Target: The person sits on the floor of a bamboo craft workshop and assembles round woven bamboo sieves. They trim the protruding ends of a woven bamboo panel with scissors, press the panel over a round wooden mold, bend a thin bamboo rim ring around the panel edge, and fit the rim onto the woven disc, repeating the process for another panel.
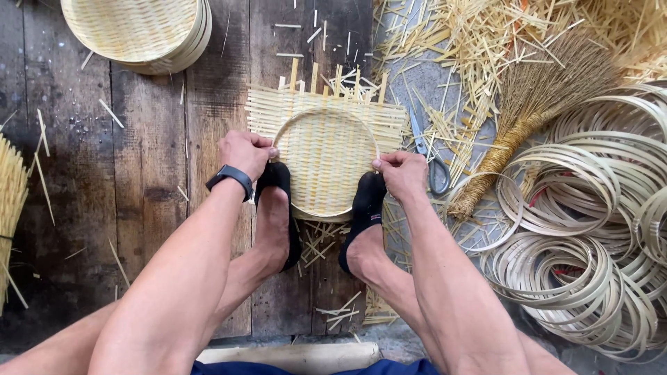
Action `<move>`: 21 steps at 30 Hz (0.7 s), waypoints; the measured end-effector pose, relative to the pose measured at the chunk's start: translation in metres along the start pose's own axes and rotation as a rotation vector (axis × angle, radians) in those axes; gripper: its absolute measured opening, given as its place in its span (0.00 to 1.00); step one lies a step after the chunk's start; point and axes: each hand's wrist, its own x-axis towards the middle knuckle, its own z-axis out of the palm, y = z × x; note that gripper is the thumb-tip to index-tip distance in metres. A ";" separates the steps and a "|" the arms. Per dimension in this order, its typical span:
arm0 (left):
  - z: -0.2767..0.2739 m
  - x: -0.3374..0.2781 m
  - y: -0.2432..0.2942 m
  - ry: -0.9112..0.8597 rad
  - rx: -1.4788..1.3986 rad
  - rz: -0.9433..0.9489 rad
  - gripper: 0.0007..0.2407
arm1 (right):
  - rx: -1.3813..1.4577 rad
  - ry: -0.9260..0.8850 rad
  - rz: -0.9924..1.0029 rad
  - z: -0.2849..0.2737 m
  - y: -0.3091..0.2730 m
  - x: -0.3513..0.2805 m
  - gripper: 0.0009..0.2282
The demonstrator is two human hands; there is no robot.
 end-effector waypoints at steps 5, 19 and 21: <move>-0.009 0.000 0.030 -0.041 0.301 0.187 0.08 | -0.142 0.042 -0.189 0.002 -0.038 -0.023 0.16; 0.063 0.060 0.041 -0.076 0.128 0.825 0.08 | -0.816 -0.003 -1.179 0.110 -0.037 -0.081 0.32; 0.067 0.063 0.045 -0.101 0.157 0.730 0.08 | -0.773 0.055 -1.132 0.116 -0.034 -0.082 0.29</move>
